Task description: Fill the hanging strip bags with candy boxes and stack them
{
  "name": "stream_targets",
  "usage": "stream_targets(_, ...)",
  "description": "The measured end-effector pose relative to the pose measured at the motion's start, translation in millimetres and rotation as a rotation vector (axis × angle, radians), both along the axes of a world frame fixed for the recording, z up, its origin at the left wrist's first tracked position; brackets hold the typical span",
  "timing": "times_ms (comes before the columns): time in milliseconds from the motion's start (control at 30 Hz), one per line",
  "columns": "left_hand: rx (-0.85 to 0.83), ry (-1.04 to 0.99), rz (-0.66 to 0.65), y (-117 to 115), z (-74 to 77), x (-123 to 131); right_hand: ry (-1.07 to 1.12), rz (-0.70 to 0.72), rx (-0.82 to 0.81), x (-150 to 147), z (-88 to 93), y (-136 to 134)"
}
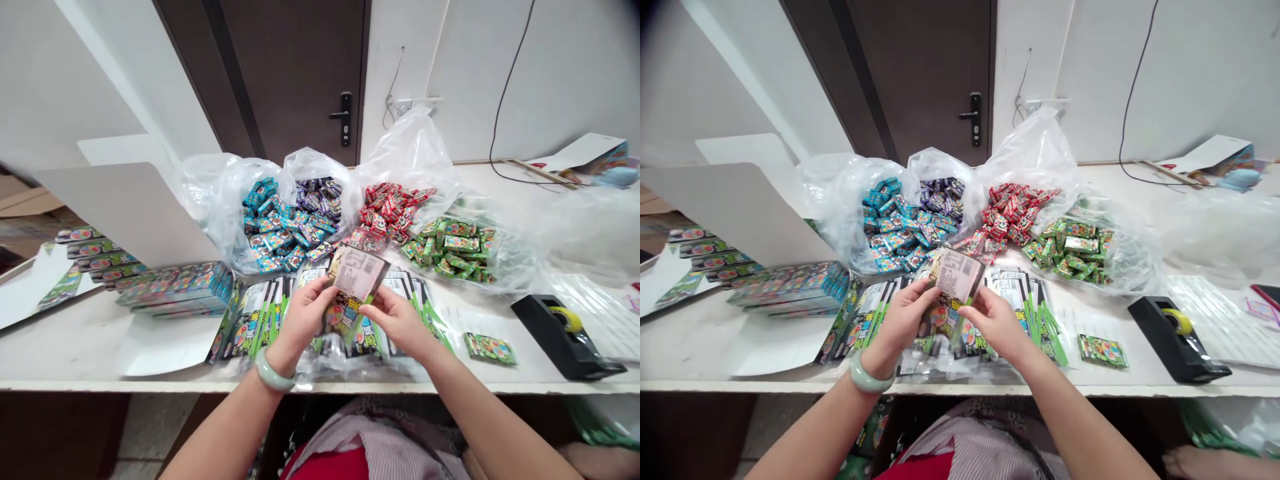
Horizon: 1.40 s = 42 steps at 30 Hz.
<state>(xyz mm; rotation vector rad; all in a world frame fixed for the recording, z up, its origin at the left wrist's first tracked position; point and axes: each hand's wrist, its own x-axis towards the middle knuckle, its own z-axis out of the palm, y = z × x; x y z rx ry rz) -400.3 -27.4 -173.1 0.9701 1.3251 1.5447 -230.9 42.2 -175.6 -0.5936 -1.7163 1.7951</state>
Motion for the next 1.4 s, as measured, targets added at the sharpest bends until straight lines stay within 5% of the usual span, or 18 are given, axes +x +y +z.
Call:
stream_targets(133, -0.085, -0.393, -0.135, 0, -10.3, 7, -0.040, -0.097, -0.174, -1, -8.8, 7)
stream_targets(267, -0.194, -0.302, -0.232, -20, -25.8, 7, -0.017, -0.229, -0.282, 8, -20.3, 13)
stream_targets(400, -0.253, -0.385, -0.230, -44, -48.7, 11, -0.126, -0.120, -0.242, 15, -29.2, 12)
stream_targets(500, -0.246, -0.459, -0.250, -46, -51.4, 13, -0.182, -0.072, -0.212, 16, -33.5, 5)
stream_targets(633, -0.068, -0.397, 0.011, -27, -34.9, 8, -0.288, 0.160, -0.216, 18, -37.1, -9)
stream_targets(700, -0.014, -0.399, 0.031, -19, -31.2, 7, -0.300, 0.213, -0.206, 22, -37.2, -12)
stream_targets(933, -0.063, -0.379, -0.038, -35, -60.6, 28, -0.209, -0.315, -0.035, 37, -40.6, -11)
stream_targets(1233, -0.103, -0.060, -0.272, -58, -46.9, 19, -0.242, -0.129, 0.095, 52, -36.2, -33)
stream_targets(1400, -0.026, 0.203, -0.074, -51, -42.8, 21, -0.318, -0.148, 0.328, 57, -26.5, -26)
